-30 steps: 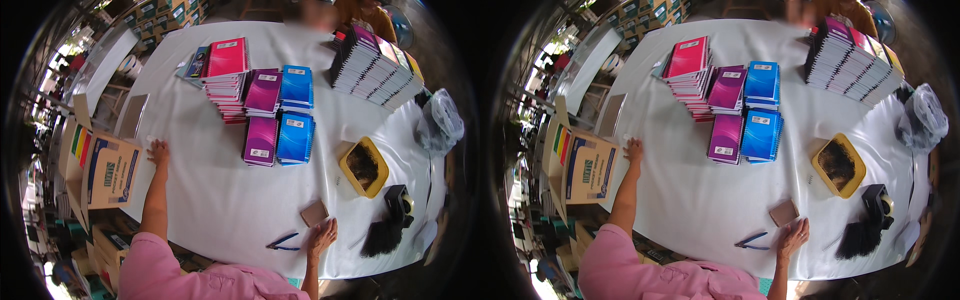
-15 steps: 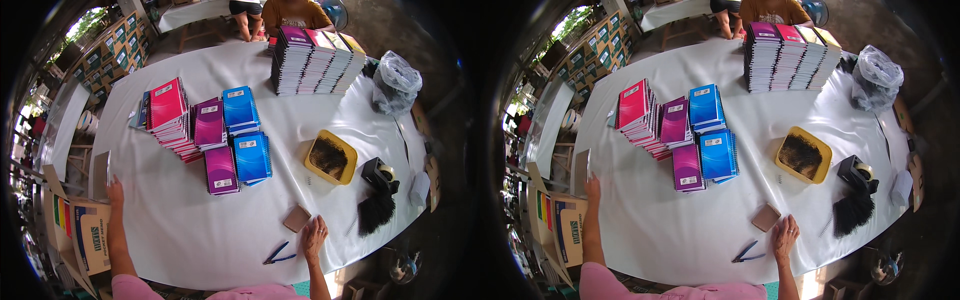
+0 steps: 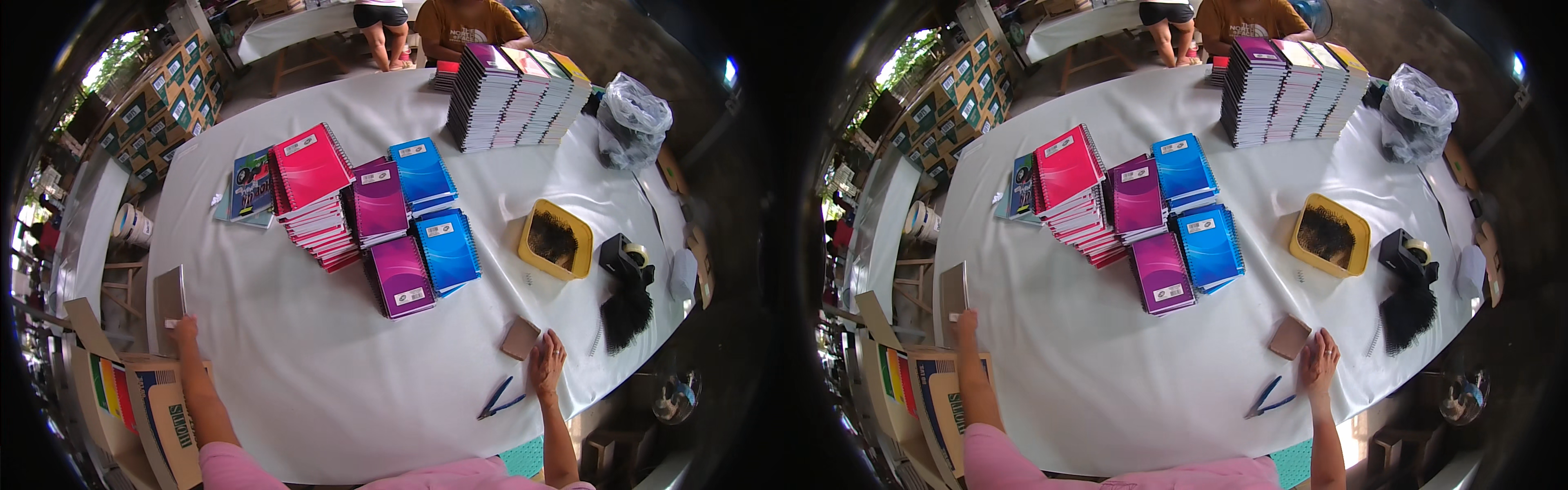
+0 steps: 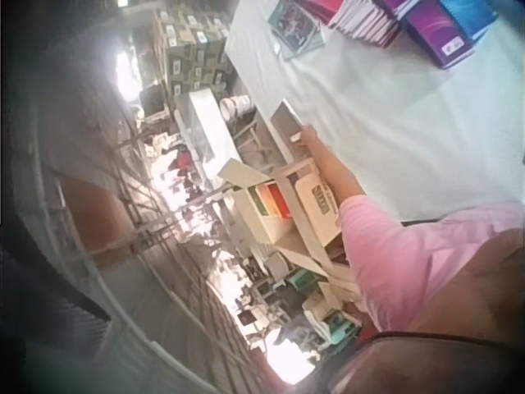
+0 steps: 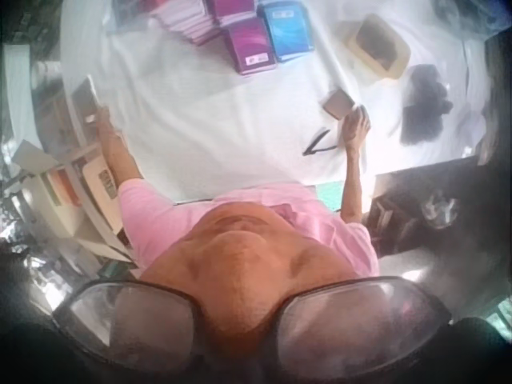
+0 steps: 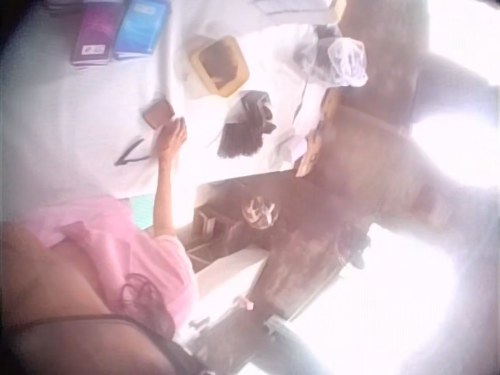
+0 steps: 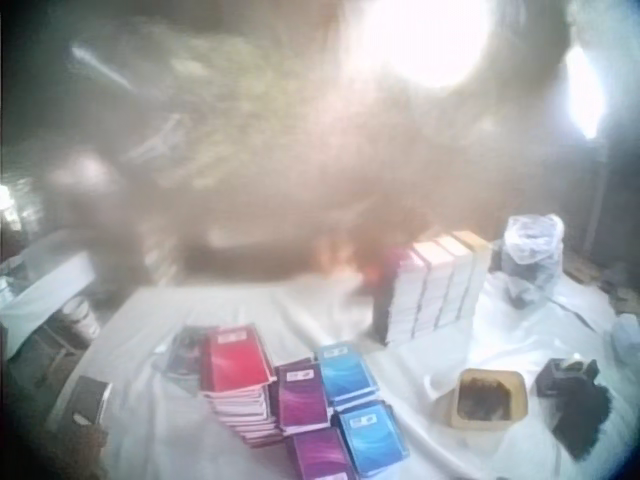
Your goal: The person uses pliers to attach spiral wire bindings to stacks of pink and red notebooks. They then unpack a cardboard box containing more notebooks and continue the binding process, stacking the finished items on the table.
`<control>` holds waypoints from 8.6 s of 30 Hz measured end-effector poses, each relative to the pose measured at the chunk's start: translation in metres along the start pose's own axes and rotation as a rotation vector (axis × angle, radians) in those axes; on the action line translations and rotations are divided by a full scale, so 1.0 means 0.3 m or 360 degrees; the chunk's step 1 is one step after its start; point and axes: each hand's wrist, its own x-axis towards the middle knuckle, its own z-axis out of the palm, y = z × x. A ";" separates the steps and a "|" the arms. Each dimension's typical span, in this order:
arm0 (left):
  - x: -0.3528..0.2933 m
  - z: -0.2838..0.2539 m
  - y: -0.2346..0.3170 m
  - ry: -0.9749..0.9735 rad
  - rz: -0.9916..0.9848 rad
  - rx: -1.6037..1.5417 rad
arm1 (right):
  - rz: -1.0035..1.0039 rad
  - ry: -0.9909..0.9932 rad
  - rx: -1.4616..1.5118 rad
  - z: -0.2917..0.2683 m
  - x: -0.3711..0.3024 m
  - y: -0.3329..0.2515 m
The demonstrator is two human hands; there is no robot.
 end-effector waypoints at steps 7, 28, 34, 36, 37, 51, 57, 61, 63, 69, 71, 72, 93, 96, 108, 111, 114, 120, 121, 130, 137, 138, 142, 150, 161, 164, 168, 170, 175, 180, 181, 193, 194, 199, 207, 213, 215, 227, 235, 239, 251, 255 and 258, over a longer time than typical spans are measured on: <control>-0.029 0.145 0.084 0.0073 -0.0154 -0.0261 | 0.0042 0.0001 -0.0066 -0.030 -0.009 -0.001; -1.213 0.186 -0.129 0.0676 0.0100 -0.1310 | -0.0004 0.0134 -0.0099 0.022 -0.039 0.042; -1.461 0.335 -0.517 0.0979 -0.0148 -0.1378 | -0.0250 0.0440 0.0467 0.029 0.004 -0.165; -1.507 0.361 -0.609 0.0881 -0.0425 -0.1587 | -0.0392 0.0388 0.0618 0.039 0.034 -0.314; -1.517 0.365 -0.646 0.0839 -0.0560 -0.1695 | -0.0493 0.0410 0.0673 0.038 0.045 -0.406; -1.178 0.424 -1.226 0.0769 -0.1415 -0.3390 | -0.0583 -0.2114 0.2634 -0.288 -0.158 -1.818; -1.147 0.547 -1.357 0.0691 -0.1523 -0.3458 | -0.0374 -0.2334 0.2583 -0.373 -0.225 -2.141; -1.138 0.621 -1.404 0.0609 -0.1609 -0.3441 | -0.0389 -0.1951 0.2368 -0.405 -0.208 -2.149; -1.136 0.659 -1.426 0.0568 -0.1649 -0.3436 | -0.0265 -0.1986 0.2331 -0.396 -0.201 -2.133; -1.068 0.713 -1.473 0.0465 -0.1705 -0.3441 | -0.0228 -0.1910 0.2454 -0.425 -0.221 -2.162; -1.049 0.716 -1.477 0.0437 -0.1706 -0.3430 | -0.0238 -0.1846 0.2367 -0.457 -0.208 -2.169; -1.054 0.720 -1.478 0.0436 -0.1710 -0.3429 | -0.0249 -0.1827 0.2315 -0.480 -0.208 -2.174; -1.380 0.710 -1.385 0.0413 -0.1658 -0.3172 | -0.0309 -0.1650 0.2327 -0.573 -0.044 -2.030; -1.417 0.673 -1.343 0.0396 -0.1580 -0.3138 | -0.0284 -0.1554 0.2303 -0.588 -0.003 -1.965; -1.382 0.208 -1.011 -0.0055 -0.0333 -0.3067 | -0.0232 -0.1291 0.2270 -0.608 0.205 -1.707; -1.315 0.042 -0.891 -0.0397 0.0114 -0.3177 | -0.0295 -0.1300 0.2222 -0.596 0.254 -1.623; -1.279 -0.127 -0.861 -0.0698 0.0343 -0.3327 | -0.0404 -0.1436 0.2098 -0.568 0.290 -1.568; -1.092 -0.212 -0.944 -0.0398 0.0013 -0.3537 | -0.0829 -0.1061 0.0999 -0.588 0.340 -1.412; -1.057 -0.196 -1.008 -0.0155 -0.0055 -0.3506 | -0.0942 -0.0906 0.0712 -0.586 0.354 -1.397; -1.067 -0.283 -1.256 0.0121 0.0217 -0.3416 | -0.1537 -0.0114 0.1245 -0.719 0.150 -1.519; -1.147 -0.385 -1.230 0.0153 0.0480 -0.3469 | -0.1464 -0.0063 0.1155 -0.708 0.058 -1.518; -1.149 -0.405 -1.226 0.0166 0.0550 -0.3527 | -0.1504 -0.0032 0.1142 -0.713 0.048 -1.513; -1.124 -0.446 -1.202 0.0430 0.0415 -0.3364 | -0.1558 -0.0116 0.1199 -0.707 -0.008 -1.513; -0.883 -0.253 -1.219 0.0018 0.0228 -0.3713 | -0.1991 -0.0447 0.1208 -0.760 -0.227 -1.611; -1.011 -0.638 -0.985 0.1215 0.1069 -0.2601 | -0.1940 -0.0538 0.0723 -0.654 -0.146 -1.866; -1.028 -0.663 -0.982 0.1755 0.1179 -0.1505 | -0.1510 -0.0869 0.0859 -0.599 -0.097 -1.931; -1.096 -0.789 -0.992 0.1955 0.0929 -0.0109 | -0.1377 -0.0742 0.0656 -0.545 -0.044 -1.891; -1.089 -0.821 -0.955 0.1829 0.1434 -0.0472 | -0.1360 -0.0511 0.0760 -0.499 -0.004 -1.893; -1.003 -0.732 -0.532 0.1413 0.2263 -0.0567 | -0.1329 -0.0162 0.0838 -0.467 0.078 -1.910; -0.979 -0.607 -0.298 0.1453 0.2119 -0.0168 | -0.1115 -0.0136 0.0756 -0.543 0.065 -1.895; -0.972 -0.598 -0.283 0.1498 0.2132 -0.0269 | -0.1072 -0.0135 0.0703 -0.553 0.063 -1.880; -0.938 -0.575 -0.309 0.1825 0.2210 -0.0346 | -0.0861 -0.0561 0.1115 -0.543 0.054 -1.822; -0.948 -0.572 -0.307 0.1808 0.2201 -0.0303 | -0.0899 -0.0551 0.1102 -0.534 0.053 -1.833; -0.959 -0.566 -0.306 0.1795 0.2164 -0.0241 | -0.1008 -0.0502 0.1099 -0.517 0.056 -1.845; -0.968 -0.552 -0.275 0.1763 0.2261 -0.0320 | -0.0891 -0.0493 0.1176 -0.549 0.044 -1.811; -0.952 -0.576 -0.273 0.1773 0.2238 -0.0358 | -0.0845 -0.0553 0.1205 -0.571 0.024 -1.797; -0.946 -0.574 -0.277 0.1783 0.2233 -0.0354 | -0.0821 -0.0589 0.1206 -0.570 0.014 -1.800; -0.935 -0.581 -0.285 0.1845 0.2251 -0.0299 | -0.0911 -0.0675 0.1205 -0.521 0.028 -1.799; -0.997 -0.596 -0.293 0.1785 0.2321 -0.0335 | -0.0917 -0.0685 0.1122 -0.515 0.022 -1.811; -1.007 -0.575 -0.286 0.1978 0.2161 -0.0140 | -0.0983 -0.0491 0.1069 -0.520 0.024 -1.810; -0.970 -0.553 -0.288 0.2096 0.2114 -0.0119 | -0.0945 -0.0473 0.1039 -0.592 -0.013 -1.812; -0.924 -0.588 -0.339 0.1914 0.2234 -0.0096 | -0.0948 -0.0452 0.1115 -0.593 -0.012 -1.841; -0.877 -0.687 -0.504 0.1440 0.2263 -0.0567 | -0.0967 -0.0523 0.1161 -0.616 -0.018 -1.866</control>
